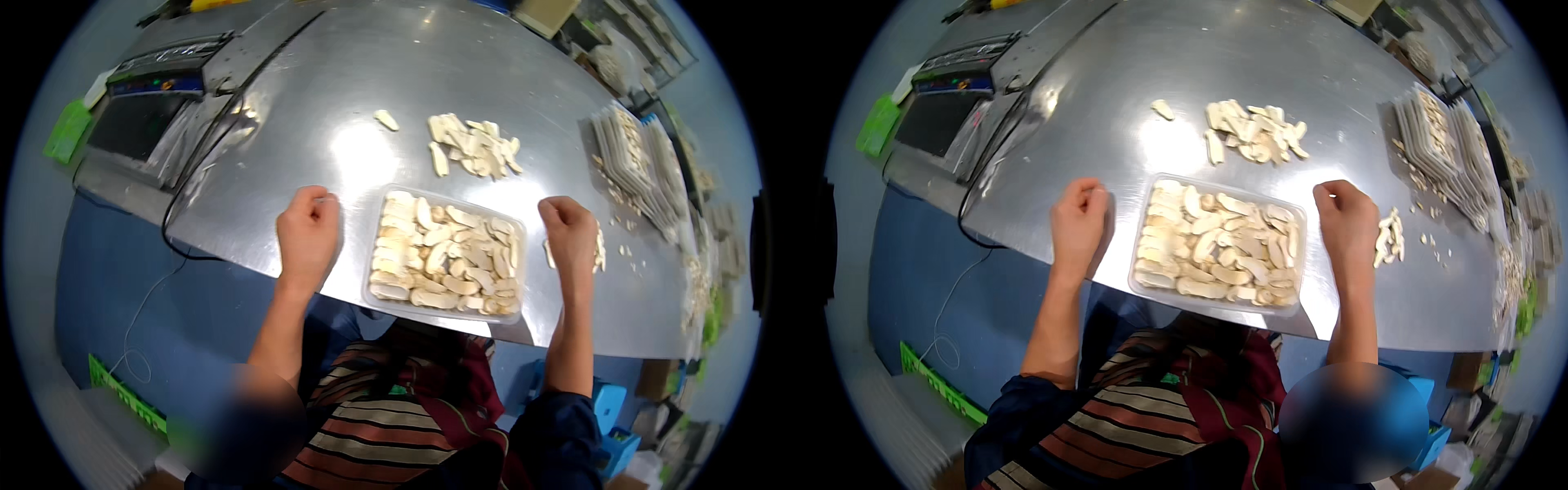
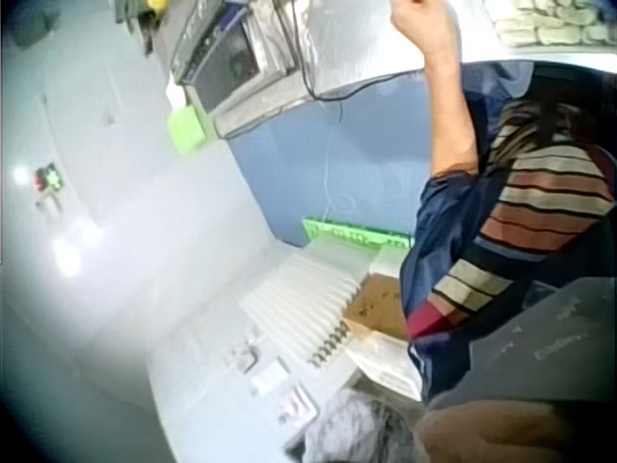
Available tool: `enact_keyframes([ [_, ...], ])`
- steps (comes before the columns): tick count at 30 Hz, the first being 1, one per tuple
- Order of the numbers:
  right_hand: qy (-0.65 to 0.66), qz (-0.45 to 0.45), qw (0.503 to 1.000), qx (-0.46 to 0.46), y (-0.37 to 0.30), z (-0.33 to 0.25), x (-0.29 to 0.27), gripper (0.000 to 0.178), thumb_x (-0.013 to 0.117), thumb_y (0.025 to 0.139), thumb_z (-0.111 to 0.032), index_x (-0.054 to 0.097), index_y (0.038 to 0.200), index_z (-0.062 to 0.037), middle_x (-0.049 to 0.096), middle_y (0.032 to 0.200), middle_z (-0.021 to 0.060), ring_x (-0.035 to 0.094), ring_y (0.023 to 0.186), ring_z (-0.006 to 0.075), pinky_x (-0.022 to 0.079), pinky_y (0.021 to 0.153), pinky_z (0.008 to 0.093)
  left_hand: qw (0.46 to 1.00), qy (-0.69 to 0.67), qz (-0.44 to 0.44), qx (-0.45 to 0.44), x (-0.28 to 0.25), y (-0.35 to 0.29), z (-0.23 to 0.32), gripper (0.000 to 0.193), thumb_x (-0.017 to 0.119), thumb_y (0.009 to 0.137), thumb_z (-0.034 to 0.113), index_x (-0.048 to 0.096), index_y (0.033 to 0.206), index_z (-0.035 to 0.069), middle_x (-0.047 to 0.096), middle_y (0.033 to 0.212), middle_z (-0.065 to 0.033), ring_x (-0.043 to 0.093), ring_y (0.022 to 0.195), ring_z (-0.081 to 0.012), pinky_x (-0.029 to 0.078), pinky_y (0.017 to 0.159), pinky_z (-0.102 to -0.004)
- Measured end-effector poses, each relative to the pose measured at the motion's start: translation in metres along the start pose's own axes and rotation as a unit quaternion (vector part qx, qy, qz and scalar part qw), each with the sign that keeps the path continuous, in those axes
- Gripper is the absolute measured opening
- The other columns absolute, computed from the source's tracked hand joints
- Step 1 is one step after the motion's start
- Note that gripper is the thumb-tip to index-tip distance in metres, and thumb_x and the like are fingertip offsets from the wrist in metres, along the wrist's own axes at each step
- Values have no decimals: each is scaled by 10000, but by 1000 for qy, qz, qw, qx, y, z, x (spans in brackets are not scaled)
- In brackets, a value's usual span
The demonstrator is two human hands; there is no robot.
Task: The person arranges sliced white mushrooms into a rectangular plastic tray on a stainless steel table. They pick up individual slices from a pile on the table and place them neatly into the tray, filling it row by row.
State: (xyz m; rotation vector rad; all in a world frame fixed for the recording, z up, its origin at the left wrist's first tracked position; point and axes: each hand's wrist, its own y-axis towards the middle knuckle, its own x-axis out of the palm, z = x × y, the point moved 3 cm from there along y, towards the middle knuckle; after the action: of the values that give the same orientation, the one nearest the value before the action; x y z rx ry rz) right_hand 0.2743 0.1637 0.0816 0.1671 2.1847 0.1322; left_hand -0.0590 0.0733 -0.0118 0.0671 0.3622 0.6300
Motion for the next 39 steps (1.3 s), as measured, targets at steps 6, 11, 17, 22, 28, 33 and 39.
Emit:
enact_keyframes([
  [6,-174,23,982,-62,-24,114,-26,286,699,757,-225,707,902,21,676,702,141,640,620,232,501,653,329,1000,-4,-2,-4,5,1,-2,182,619,883,127,653,977,-25,642,672,-70,561,592,-94,463,576,-260],
  [11,-58,-39,996,60,-28,116,-11,217,711,724,-160,702,791,46,669,659,146,648,590,236,510,594,332,1000,4,12,27,2,3,-9,174,615,886,121,652,970,-27,633,666,-53,550,593,-83,454,568,-251],
  [17,-15,-62,996,57,-27,114,-11,176,706,712,-117,663,714,54,639,605,118,603,527,185,482,532,311,1000,-17,12,-6,0,0,-8,170,634,876,116,645,968,-26,645,673,-61,555,597,-77,458,571,-245],
  [22,-11,-17,999,-29,-30,126,-4,102,687,700,-62,631,712,21,630,725,134,619,716,254,490,667,352,1000,12,12,8,0,0,-5,193,624,888,126,651,1006,-24,649,690,-57,558,616,-76,461,579,-244],
  [28,-154,46,955,-249,-37,81,-10,334,722,656,-121,660,959,6,630,837,145,579,836,327,480,771,411,1000,-4,-13,-14,0,1,-9,194,612,917,135,643,1020,-27,629,728,-20,531,644,-63,447,598,-223],
  [33,-102,-80,990,-54,-25,106,-10,251,739,647,-173,697,802,20,632,733,134,575,830,293,487,766,381,1000,-4,-16,-25,2,2,-3,184,610,917,128,636,1011,-28,621,720,-16,532,644,-61,444,593,-224],
  [39,-27,-22,996,-85,-25,89,-9,170,725,663,-109,697,775,15,623,700,88,570,802,266,479,715,369,1000,-6,16,5,2,0,-5,174,623,890,118,644,975,-32,646,711,-47,554,628,-75,460,584,-240],
])
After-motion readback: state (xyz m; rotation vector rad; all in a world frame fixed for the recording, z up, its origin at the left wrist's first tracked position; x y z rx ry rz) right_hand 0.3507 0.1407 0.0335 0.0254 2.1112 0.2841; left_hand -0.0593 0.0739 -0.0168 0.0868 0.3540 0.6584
